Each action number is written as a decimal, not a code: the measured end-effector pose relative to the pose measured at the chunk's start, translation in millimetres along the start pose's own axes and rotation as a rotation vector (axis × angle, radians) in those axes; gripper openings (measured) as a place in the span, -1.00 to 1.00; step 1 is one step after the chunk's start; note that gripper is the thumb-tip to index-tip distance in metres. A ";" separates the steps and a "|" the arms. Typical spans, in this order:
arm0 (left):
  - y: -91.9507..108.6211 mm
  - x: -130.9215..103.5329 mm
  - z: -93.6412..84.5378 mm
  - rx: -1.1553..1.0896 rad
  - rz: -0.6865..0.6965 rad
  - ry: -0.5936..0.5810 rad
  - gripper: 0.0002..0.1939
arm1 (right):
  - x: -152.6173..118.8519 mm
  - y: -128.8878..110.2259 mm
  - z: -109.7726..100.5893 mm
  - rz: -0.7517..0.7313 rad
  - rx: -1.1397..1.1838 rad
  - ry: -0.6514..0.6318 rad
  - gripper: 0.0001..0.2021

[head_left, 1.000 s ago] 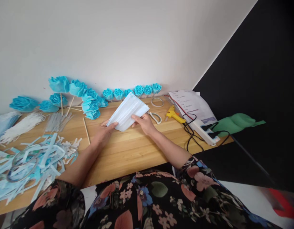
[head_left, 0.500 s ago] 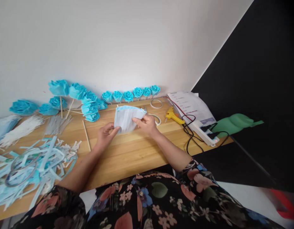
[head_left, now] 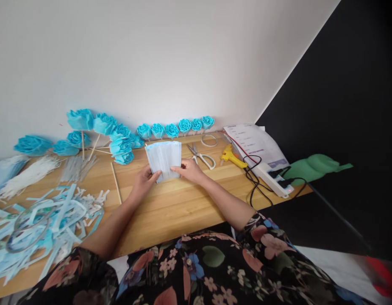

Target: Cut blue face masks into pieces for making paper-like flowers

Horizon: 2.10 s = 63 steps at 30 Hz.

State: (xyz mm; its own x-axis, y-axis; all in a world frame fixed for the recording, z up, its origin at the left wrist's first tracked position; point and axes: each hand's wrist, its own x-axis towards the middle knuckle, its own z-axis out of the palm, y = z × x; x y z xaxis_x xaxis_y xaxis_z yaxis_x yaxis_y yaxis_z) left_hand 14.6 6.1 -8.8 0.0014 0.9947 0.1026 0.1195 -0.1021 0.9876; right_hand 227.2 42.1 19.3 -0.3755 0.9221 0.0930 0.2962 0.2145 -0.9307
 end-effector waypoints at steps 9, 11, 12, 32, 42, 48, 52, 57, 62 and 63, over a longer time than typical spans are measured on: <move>22.9 -15.0 -0.1 0.181 0.129 0.065 -0.68 | -5.8 -7.0 -0.4 -0.101 -0.026 0.073 -0.61; 28.7 -17.2 -0.7 0.218 0.161 0.075 -0.70 | -7.1 -8.6 -0.8 -0.116 -0.021 0.088 -0.60; 29.7 -17.1 -1.0 0.227 0.168 0.072 -0.70 | -7.2 -8.6 -1.0 -0.116 -0.021 0.085 -0.60; 19.5 -11.0 -0.7 0.242 0.116 0.046 -0.65 | -6.2 -0.3 4.9 -0.118 -0.108 0.007 -0.56; 24.7 -9.7 -0.8 0.310 0.103 0.003 -0.55 | -3.0 0.2 1.8 -0.074 -0.174 -0.011 -0.57; 20.9 -5.9 0.8 0.330 0.074 -0.003 -0.67 | -1.7 4.6 4.6 -0.046 -0.219 -0.009 -0.55; 18.8 -5.7 -0.3 0.314 0.093 0.024 -0.67 | -2.0 6.2 5.0 -0.064 -0.218 0.012 -0.53; 24.7 -10.3 -1.3 0.297 0.190 0.046 -0.68 | -4.0 4.8 3.8 -0.121 -0.108 0.033 -0.55; 25.2 -8.8 -3.7 0.341 0.219 0.029 -0.69 | -3.7 3.8 1.0 -0.094 -0.132 0.058 -0.52; 24.1 -7.7 -3.7 0.350 0.198 0.022 -0.67 | -3.1 3.8 0.7 -0.092 -0.150 0.044 -0.52</move>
State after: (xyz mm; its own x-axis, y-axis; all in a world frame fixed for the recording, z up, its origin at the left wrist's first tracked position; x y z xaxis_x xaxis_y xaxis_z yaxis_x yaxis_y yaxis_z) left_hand 13.8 -4.0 14.6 0.0371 0.9553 0.2932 0.4499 -0.2779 0.8487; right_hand 228.8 39.7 15.1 -0.3693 0.9090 0.1933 0.3916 0.3409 -0.8547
